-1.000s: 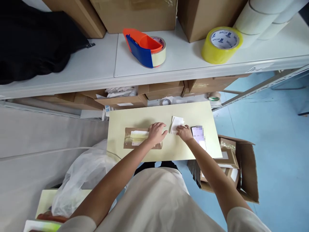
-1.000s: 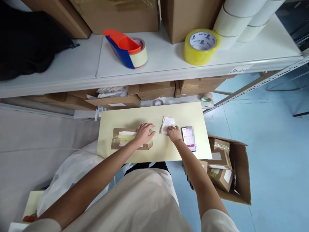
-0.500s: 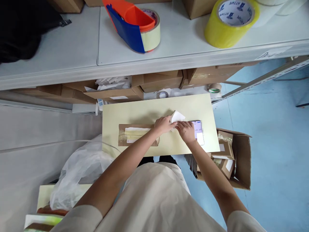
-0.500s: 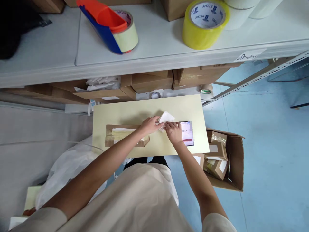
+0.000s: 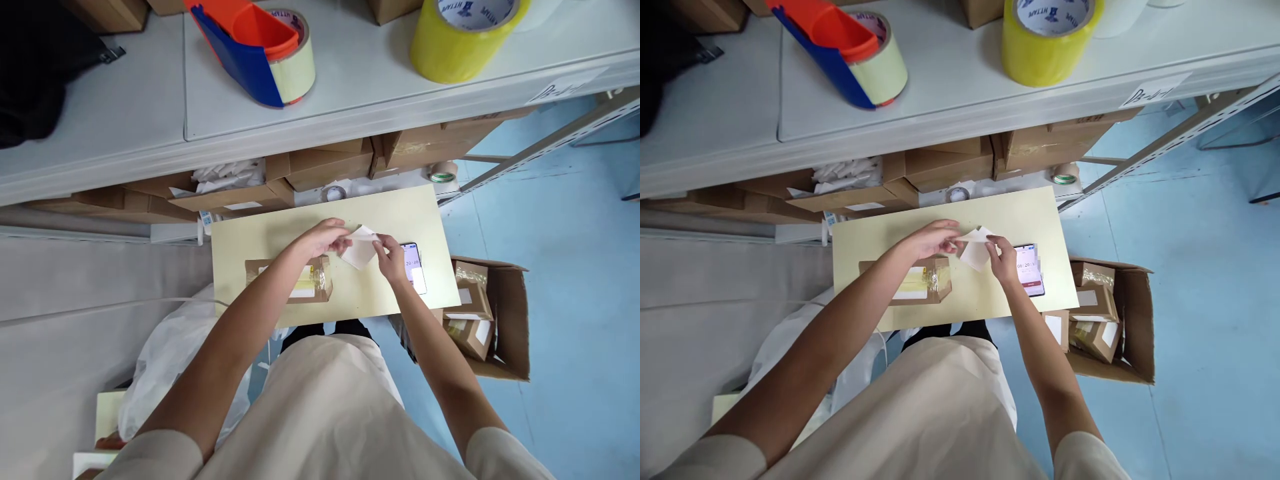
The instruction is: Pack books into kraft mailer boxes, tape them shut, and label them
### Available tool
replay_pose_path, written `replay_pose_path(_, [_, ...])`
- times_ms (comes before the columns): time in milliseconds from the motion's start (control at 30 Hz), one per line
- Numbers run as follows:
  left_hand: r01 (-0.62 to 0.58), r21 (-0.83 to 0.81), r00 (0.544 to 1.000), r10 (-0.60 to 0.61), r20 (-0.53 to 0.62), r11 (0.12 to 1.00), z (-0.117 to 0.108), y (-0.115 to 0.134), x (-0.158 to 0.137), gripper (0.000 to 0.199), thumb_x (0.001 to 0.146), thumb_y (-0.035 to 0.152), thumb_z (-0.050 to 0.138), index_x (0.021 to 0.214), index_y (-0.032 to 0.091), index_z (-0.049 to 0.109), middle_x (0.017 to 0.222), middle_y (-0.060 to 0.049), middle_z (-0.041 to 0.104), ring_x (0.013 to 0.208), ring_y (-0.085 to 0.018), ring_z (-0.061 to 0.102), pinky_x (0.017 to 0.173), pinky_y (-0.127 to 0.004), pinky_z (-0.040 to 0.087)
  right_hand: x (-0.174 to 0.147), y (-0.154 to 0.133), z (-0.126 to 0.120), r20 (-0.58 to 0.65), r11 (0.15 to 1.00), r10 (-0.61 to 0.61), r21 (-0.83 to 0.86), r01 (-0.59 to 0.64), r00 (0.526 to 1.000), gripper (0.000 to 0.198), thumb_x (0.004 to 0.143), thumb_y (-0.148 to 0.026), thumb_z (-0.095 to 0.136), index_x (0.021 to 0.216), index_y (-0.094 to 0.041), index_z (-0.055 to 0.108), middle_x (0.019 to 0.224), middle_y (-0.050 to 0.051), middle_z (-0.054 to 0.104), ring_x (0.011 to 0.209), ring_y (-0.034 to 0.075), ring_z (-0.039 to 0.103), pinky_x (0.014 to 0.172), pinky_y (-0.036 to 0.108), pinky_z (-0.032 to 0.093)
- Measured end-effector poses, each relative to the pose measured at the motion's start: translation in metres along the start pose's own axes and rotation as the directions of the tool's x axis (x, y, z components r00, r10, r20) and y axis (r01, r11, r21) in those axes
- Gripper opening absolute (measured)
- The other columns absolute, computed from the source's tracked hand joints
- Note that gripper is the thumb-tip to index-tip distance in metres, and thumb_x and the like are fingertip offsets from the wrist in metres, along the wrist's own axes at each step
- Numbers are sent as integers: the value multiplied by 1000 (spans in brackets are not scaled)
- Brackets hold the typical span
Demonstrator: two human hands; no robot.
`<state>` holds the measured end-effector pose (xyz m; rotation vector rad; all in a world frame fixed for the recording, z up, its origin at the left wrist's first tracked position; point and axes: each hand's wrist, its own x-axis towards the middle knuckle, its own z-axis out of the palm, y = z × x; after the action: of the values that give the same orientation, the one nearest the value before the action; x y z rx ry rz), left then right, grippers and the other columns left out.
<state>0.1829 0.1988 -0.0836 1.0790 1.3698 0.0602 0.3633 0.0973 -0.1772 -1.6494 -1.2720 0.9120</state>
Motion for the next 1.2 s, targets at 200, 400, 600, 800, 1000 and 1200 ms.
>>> replay_pose_path(200, [-451,702,670,728,-142,552,11,14,-11,64,80,45,63,135,18,42,144,-14,41,137,-32,28,112,-52,20,15,-13,15,35,999,48,-4,-48,998,40,89,-54,42,67,-21,47,59,-4,46,54,12,39,52,25,33])
replay_pose_path(400, [-562,826,632,671,387,53,22,29,-5,31,87,7,43,94,20,69,95,-5,69,119,-22,47,114,-54,1,19,-21,23,108,1000,-8,21,6,994,42,85,-58,46,72,-20,55,67,1,57,60,14,47,60,27,41])
replay_pose_path(600, [-548,824,652,691,311,146,14,27,18,26,83,11,49,81,24,72,84,-3,68,121,-25,43,111,-60,-4,3,-10,36,10,994,104,24,-105,994,48,85,-61,44,83,-18,65,64,2,60,55,14,48,57,27,41])
replay_pose_path(800, [-542,838,697,588,410,58,17,19,28,28,82,14,48,75,28,72,74,1,67,114,-22,47,112,-58,-5,-4,-11,45,-28,993,114,32,-113,993,44,88,-55,42,79,-18,63,54,-2,49,51,12,43,51,24,34])
replay_pose_path(1000, [-487,869,738,573,356,88,3,16,33,25,83,21,50,71,25,71,72,-1,68,105,-22,52,109,-58,-12,-13,-4,49,-17,989,107,109,-104,994,39,87,-51,45,93,-17,64,77,5,65,68,17,58,63,28,45])
replay_pose_path(1200, [-483,859,756,575,313,168,-6,15,35,24,87,32,50,81,24,71,78,-1,68,102,-21,56,110,-56,-6,-15,10,55,64,980,176,88,-181,982,53,75,-41,62,121,-19,48,82,3,65,68,19,58,65,31,47])
